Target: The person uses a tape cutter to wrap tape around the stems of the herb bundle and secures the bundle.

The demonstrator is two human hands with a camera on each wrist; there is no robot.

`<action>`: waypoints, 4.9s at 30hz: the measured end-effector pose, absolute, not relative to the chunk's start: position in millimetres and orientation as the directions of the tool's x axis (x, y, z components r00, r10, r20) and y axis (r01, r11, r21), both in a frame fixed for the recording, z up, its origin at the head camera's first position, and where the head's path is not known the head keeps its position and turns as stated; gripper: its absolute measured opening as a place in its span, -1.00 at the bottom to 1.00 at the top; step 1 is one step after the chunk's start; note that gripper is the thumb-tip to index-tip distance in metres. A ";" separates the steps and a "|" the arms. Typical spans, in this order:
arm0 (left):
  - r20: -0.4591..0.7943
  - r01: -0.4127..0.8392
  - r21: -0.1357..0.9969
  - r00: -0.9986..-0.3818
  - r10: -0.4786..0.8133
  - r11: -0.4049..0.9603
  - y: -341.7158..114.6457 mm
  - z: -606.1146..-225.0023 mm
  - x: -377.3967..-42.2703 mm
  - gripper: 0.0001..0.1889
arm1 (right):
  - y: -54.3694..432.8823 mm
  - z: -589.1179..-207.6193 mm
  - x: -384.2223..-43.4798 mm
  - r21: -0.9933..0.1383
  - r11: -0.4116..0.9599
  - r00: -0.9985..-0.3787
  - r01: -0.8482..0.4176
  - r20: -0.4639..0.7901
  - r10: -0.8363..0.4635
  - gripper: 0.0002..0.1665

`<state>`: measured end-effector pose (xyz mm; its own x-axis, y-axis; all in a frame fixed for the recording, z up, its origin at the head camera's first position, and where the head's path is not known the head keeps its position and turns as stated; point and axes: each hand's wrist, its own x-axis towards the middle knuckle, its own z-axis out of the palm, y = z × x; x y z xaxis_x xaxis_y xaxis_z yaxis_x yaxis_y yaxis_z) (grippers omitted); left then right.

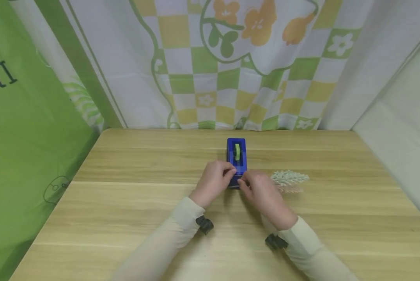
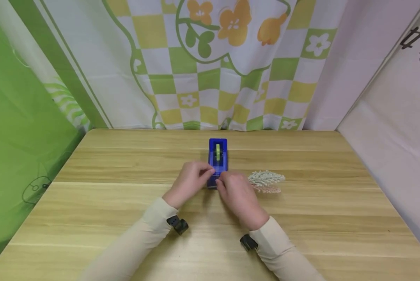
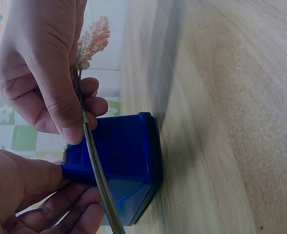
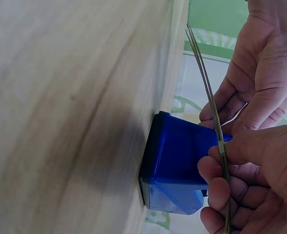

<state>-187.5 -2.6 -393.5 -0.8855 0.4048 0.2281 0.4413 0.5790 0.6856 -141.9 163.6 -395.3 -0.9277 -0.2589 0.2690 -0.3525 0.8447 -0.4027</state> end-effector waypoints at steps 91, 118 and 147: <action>0.269 0.576 0.620 -0.794 0.546 0.532 -18.2 -387.7 -144.1 -0.85 | 179.0 -380.5 -111.3 -0.263 0.806 -0.836 -0.531 0.318 -0.447 -0.88; 0.263 0.580 0.572 -0.799 0.540 0.580 -19.3 -390.7 -138.8 -0.94 | 177.6 -379.9 -112.6 -0.269 0.794 -0.836 -0.545 0.248 -0.489 -0.95; 0.202 0.551 0.606 -0.804 0.559 0.574 -16.8 -396.6 -137.8 -0.95 | 174.9 -384.8 -110.2 -0.263 0.818 -0.854 -0.512 0.256 -0.452 -0.95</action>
<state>-137.8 -16.8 -396.6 -0.8042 0.5591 0.2018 0.5510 0.5739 0.6058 -110.2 174.9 -384.8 -0.8543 -0.4525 0.2559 -0.5120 0.8176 -0.2633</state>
